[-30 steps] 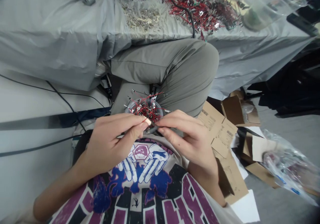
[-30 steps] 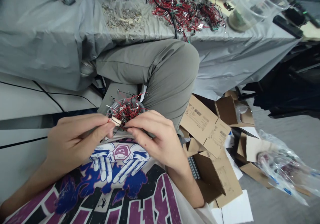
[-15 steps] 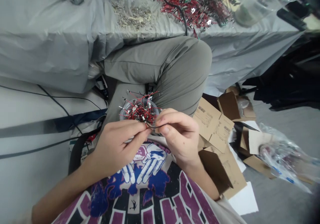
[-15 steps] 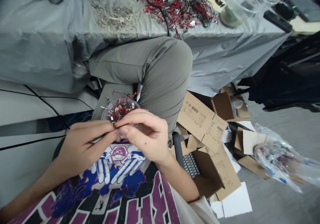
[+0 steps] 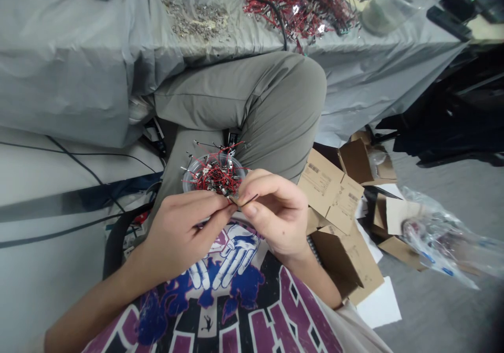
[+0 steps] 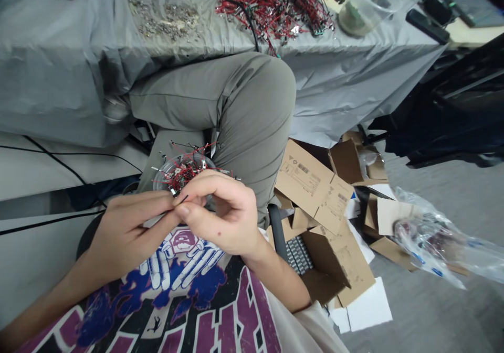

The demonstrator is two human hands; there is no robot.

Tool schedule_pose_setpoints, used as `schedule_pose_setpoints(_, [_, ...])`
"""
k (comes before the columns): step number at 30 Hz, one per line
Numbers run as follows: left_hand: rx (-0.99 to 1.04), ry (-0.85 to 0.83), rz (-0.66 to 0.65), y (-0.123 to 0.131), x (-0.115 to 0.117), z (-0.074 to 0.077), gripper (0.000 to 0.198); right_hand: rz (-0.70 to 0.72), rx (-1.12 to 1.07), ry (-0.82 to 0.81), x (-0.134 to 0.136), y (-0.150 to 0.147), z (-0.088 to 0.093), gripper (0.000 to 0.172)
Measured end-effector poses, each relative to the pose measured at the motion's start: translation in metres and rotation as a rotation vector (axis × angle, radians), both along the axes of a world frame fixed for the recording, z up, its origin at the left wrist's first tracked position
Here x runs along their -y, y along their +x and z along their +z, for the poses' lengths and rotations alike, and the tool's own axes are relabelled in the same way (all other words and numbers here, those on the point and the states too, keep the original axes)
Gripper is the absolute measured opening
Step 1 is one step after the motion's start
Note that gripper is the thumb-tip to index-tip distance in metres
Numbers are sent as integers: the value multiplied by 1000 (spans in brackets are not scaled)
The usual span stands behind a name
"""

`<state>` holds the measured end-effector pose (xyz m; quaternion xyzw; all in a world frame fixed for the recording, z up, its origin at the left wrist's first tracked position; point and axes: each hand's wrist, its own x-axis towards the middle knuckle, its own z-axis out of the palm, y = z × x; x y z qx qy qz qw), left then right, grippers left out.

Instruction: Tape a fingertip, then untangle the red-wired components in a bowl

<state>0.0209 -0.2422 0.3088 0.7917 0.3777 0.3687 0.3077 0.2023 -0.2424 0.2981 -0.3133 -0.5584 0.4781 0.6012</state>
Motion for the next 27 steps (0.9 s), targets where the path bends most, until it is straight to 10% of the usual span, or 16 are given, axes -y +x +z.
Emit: schedule_pose_setpoints(27, [23, 19, 126, -2, 2, 3, 7, -30, -197, -68, -9, 12, -13, 3])
